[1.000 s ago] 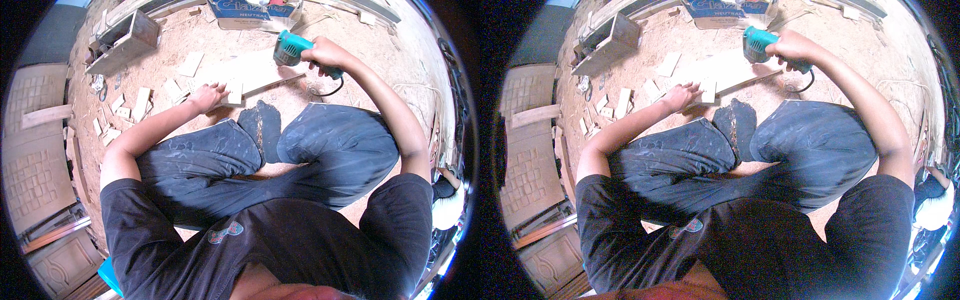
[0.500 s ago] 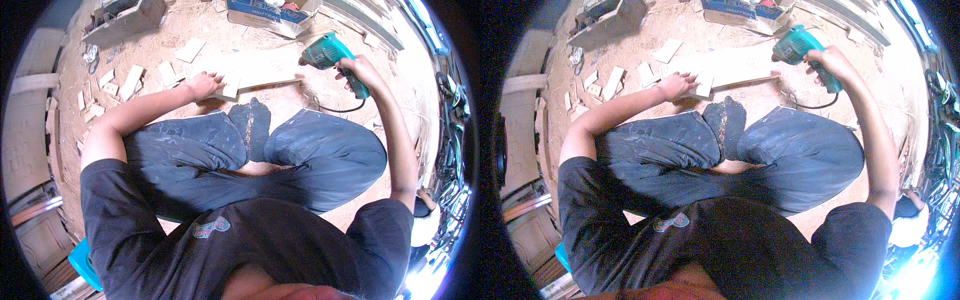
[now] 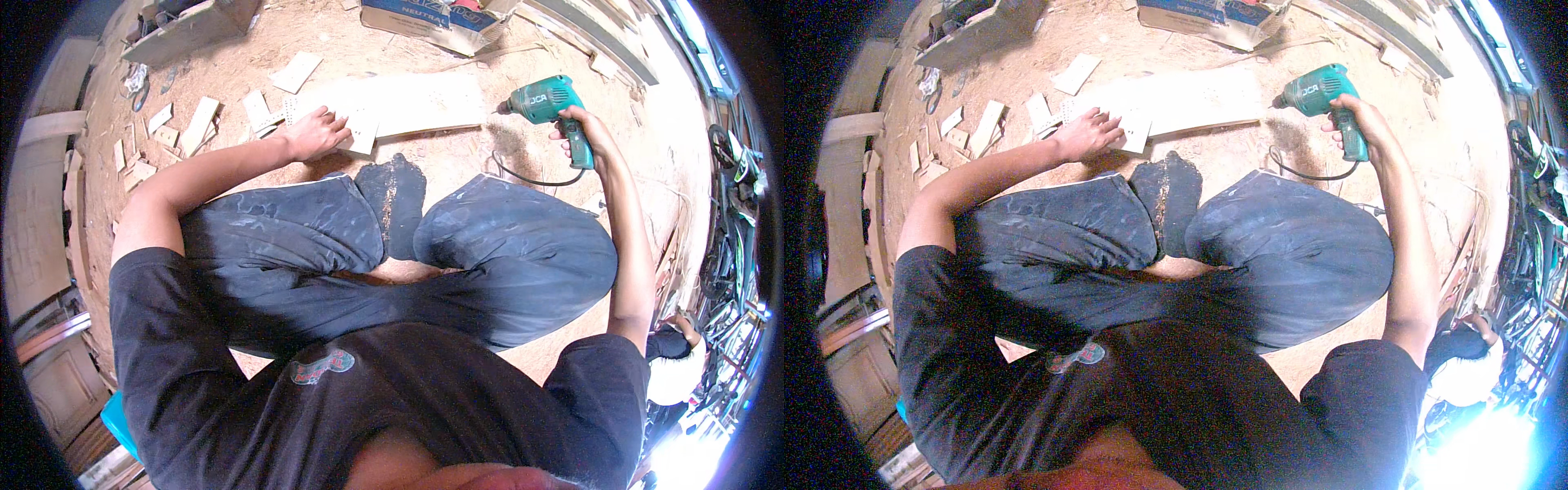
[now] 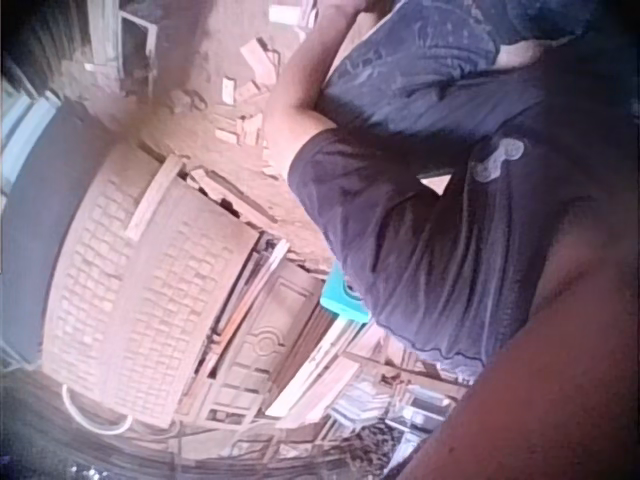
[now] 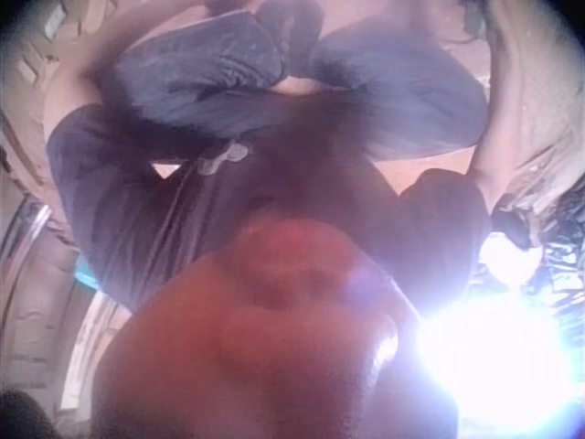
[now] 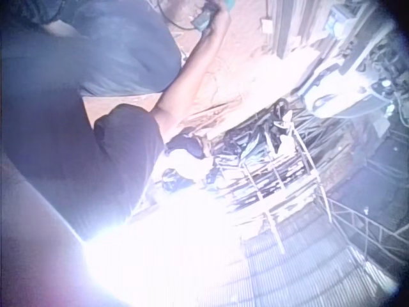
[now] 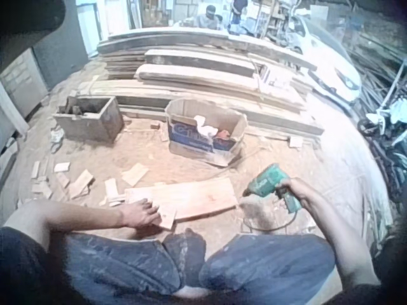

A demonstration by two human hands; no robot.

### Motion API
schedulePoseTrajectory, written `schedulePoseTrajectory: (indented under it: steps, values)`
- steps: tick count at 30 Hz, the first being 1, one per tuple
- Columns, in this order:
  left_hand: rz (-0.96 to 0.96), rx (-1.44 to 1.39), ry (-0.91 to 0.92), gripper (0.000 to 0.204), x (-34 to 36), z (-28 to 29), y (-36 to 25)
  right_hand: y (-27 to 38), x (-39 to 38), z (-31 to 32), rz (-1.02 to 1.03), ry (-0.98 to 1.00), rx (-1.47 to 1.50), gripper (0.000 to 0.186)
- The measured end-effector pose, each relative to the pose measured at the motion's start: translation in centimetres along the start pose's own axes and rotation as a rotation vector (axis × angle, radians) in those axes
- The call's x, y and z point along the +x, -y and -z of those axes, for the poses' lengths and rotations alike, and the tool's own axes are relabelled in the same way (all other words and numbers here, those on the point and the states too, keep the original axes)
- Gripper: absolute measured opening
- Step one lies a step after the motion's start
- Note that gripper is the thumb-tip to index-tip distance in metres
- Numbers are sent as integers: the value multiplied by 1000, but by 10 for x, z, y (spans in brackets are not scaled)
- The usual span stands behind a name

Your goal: The person drills holes into a piece of wood using a handheld power drill and wipes the surface with a small cloth.

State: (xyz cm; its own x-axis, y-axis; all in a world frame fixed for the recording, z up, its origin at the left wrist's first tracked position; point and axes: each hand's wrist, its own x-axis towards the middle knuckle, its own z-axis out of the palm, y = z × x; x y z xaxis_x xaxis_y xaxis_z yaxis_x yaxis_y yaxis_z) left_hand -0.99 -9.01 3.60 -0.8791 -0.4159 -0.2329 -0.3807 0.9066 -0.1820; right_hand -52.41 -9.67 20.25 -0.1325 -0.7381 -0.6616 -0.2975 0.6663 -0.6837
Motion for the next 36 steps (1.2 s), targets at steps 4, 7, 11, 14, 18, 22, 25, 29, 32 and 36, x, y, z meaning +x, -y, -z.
schedulePoseTrajectory:
  steps: [4,7,11,14,18,22,25,29,32,36]
  values:
    - [76,-188,86,22,23,25,2,-3,7,15,35,-6,87,36]
    - [356,-556,116,23,60,51,10,-7,3,18,16,-19,113,32]
    - [285,-775,-3,29,132,28,24,-13,4,23,44,1,94,33]
    - [282,-872,-89,22,179,7,25,-9,7,23,14,33,67,34]
    - [133,-768,-88,19,222,2,39,-8,-4,23,-31,7,84,32]
    - [658,-640,-427,19,230,10,98,-7,2,21,-42,25,85,31]
    - [798,-690,-607,20,225,34,120,-9,2,26,-40,-1,108,30]
    - [385,-946,-195,20,223,38,95,-10,-1,27,-31,-5,144,31]
    - [278,-849,-162,18,212,4,70,-1,-2,18,-44,17,80,32]
    - [780,-796,-260,21,208,21,81,-5,-6,23,-83,12,53,33]
